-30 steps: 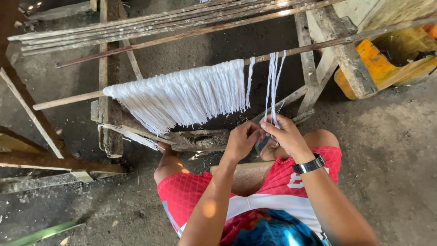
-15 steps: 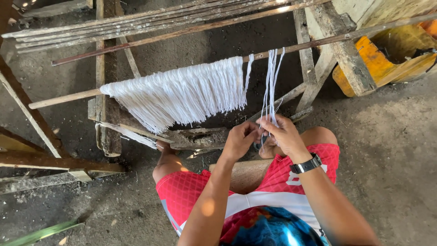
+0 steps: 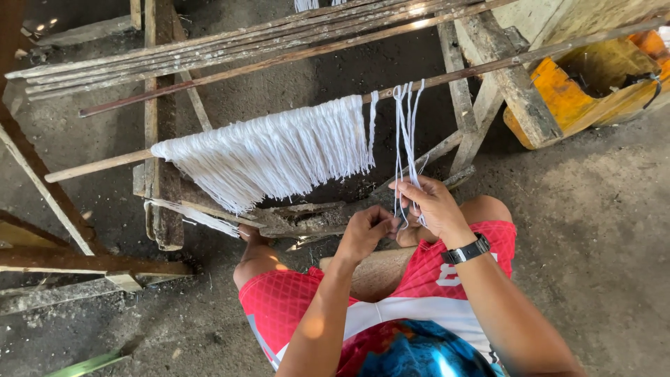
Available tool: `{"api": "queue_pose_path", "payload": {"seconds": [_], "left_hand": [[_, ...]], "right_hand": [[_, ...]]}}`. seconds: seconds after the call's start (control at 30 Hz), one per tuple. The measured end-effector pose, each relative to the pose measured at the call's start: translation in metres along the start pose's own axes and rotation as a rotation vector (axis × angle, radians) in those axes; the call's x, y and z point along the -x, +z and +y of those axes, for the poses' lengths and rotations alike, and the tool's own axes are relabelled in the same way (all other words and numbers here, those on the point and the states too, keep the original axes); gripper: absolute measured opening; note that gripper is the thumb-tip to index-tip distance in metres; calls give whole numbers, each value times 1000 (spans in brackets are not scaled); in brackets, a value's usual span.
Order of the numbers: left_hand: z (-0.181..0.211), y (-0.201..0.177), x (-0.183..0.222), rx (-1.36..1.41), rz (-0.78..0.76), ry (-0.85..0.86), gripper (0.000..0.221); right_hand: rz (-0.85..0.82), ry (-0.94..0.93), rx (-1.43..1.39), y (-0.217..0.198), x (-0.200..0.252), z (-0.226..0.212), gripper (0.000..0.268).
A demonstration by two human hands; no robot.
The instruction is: Manually separating and hanging white fiber loops onto a wooden rod for drying or processing.
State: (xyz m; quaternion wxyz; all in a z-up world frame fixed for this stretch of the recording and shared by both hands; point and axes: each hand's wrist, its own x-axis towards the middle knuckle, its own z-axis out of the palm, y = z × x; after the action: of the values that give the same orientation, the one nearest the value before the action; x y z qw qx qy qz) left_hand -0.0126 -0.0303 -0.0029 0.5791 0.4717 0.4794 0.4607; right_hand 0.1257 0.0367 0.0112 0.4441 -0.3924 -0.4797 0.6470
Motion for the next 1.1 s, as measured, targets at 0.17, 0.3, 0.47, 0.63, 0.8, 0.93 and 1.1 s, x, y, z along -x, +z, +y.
{"api": "queue_pose_path", "payload": {"seconds": [0.17,0.3,0.47,0.63,0.8,0.93,1.1], "left_hand": [[-9,7,3,10,6,-22,13],[-13,5,0,15,9,-19,14],[17,-3,-12,-11,153,110,24],[43,9,-28,-170,240,224,20],[35,3,-29,-13,306,178,22],[24,1,-26,85,300,156,22],[22,-1,-27,58,326,122,20]], "right_hand": [[-10,-2,-9,1,5,-2,15],[-14,5,12,1,7,0,15],[30,15,11,5,8,-6,13],[26,19,37,10,9,-12,10],[65,-27,7,-11,7,-3,20],[87,-75,-61,-27,1,2,25],[164,-129,-76,-33,-8,9,17]]}}
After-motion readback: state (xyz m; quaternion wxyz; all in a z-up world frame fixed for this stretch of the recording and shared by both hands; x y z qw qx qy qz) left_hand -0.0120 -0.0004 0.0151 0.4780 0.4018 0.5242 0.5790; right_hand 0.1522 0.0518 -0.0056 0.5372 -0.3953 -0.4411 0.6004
